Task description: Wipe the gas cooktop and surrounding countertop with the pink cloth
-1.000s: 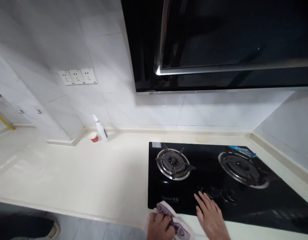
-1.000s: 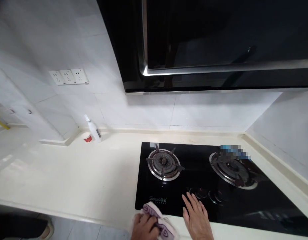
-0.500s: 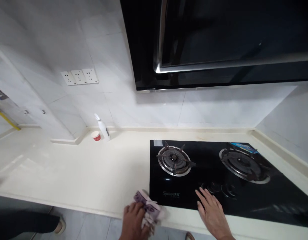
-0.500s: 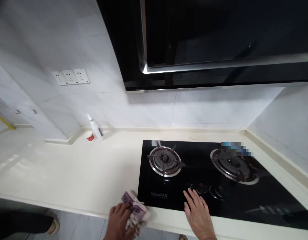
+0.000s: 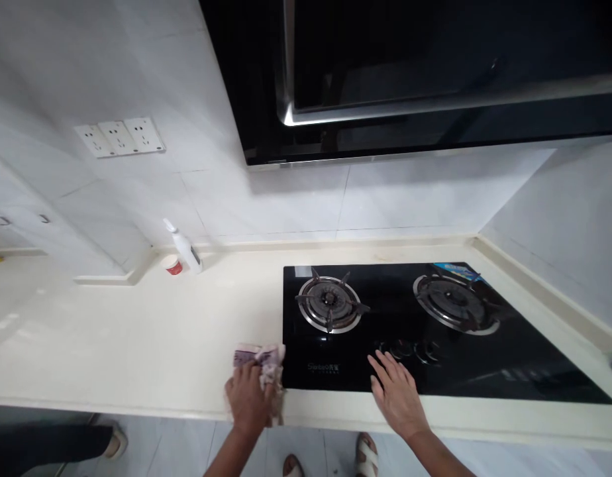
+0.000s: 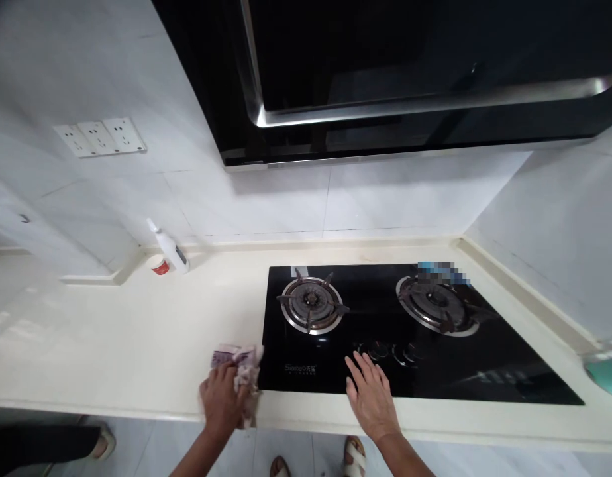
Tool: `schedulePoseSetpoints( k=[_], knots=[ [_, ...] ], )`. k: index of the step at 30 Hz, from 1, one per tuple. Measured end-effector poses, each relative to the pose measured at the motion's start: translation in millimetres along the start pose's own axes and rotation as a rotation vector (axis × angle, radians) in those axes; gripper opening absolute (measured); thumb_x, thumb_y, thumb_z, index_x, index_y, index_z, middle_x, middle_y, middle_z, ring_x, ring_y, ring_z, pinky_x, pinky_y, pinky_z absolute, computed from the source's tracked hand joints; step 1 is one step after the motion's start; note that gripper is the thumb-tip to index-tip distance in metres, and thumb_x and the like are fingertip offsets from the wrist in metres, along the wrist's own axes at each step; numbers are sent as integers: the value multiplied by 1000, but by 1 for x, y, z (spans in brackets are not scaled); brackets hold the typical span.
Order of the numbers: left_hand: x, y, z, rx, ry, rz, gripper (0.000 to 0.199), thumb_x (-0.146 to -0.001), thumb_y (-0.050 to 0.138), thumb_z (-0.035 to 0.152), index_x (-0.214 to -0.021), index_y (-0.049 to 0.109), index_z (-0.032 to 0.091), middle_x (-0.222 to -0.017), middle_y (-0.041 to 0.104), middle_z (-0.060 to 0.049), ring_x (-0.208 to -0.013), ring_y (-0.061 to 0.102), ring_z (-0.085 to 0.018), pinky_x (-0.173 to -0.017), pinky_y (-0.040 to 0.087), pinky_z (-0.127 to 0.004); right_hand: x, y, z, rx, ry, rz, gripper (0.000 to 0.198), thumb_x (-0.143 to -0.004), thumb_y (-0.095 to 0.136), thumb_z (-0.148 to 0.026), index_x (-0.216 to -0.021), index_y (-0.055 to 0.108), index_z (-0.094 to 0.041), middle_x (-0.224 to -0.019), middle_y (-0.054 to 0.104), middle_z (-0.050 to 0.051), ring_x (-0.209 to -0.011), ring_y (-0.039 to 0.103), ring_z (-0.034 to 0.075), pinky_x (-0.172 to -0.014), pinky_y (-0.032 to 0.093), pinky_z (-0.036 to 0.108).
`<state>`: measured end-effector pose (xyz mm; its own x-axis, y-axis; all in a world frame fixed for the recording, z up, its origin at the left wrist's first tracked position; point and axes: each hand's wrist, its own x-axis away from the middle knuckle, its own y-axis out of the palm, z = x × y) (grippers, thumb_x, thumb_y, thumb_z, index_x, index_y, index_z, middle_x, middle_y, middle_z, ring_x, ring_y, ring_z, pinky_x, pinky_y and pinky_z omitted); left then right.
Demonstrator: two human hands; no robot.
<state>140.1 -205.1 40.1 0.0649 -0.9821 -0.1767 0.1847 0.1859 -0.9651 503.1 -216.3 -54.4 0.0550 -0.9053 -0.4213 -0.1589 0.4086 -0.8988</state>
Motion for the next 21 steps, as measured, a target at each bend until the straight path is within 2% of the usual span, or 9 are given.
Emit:
schedulePoseSetpoints(
  k=[2,4,9,13,17,19,21],
  knots=[
    [12,9,22,75,69,26,17,-86,56,29,-98,66,23,-121,66,-8,-110,55,-27,-91,35,-42,0,-1,-1,-9,0,3,45,-97,38,-33,-135,59,-21,-146,55,8,-140,42,26,-115,29,47],
    [22,15,35,118,77,74,16,-85,57,27,-99,65,22,-119,66,-8,-109,55,-27,-91,35,-42,-1,-1,-1,-20,3,9,45,-97,37,-34,-134,60,-21,-144,56,8,-139,43,26,-115,30,47],
    [40,13,38,201,154,72,17,-83,60,28,-98,64,22,-114,66,-7,-105,57,-25,-89,37,-39,-2,0,-3,-37,16,13,46,-97,36,-35,-134,60,-20,-144,56,8,-139,43,27,-114,30,47],
    [49,11,43,225,103,48,11,-83,58,28,-92,63,23,-101,66,-4,-96,59,-22,-84,39,-36,-1,1,-2,-62,11,2,45,-97,39,-35,-134,61,-20,-146,54,9,-142,39,27,-115,28,48],
    [47,8,64,277,41,124,14,-87,51,27,-91,64,23,-91,67,-4,-92,60,-21,-79,41,-33,-1,0,-2,-106,9,-11,45,-97,41,-35,-135,60,-20,-147,53,10,-143,38,28,-116,26,48],
    [40,7,83,282,46,170,18,-88,50,29,-95,65,22,-96,68,-6,-95,60,-21,-80,42,-34,-2,-3,-3,-139,18,-24,44,-97,42,-34,-135,60,-20,-147,53,10,-143,37,28,-117,26,48],
    [31,10,108,263,76,166,25,-87,54,31,-106,67,21,-113,67,-9,-105,59,-24,-87,43,-37,-3,-6,-6,-177,31,-33,43,-97,44,-32,-135,60,-20,-147,53,10,-143,37,28,-117,26,49]
  ],
)
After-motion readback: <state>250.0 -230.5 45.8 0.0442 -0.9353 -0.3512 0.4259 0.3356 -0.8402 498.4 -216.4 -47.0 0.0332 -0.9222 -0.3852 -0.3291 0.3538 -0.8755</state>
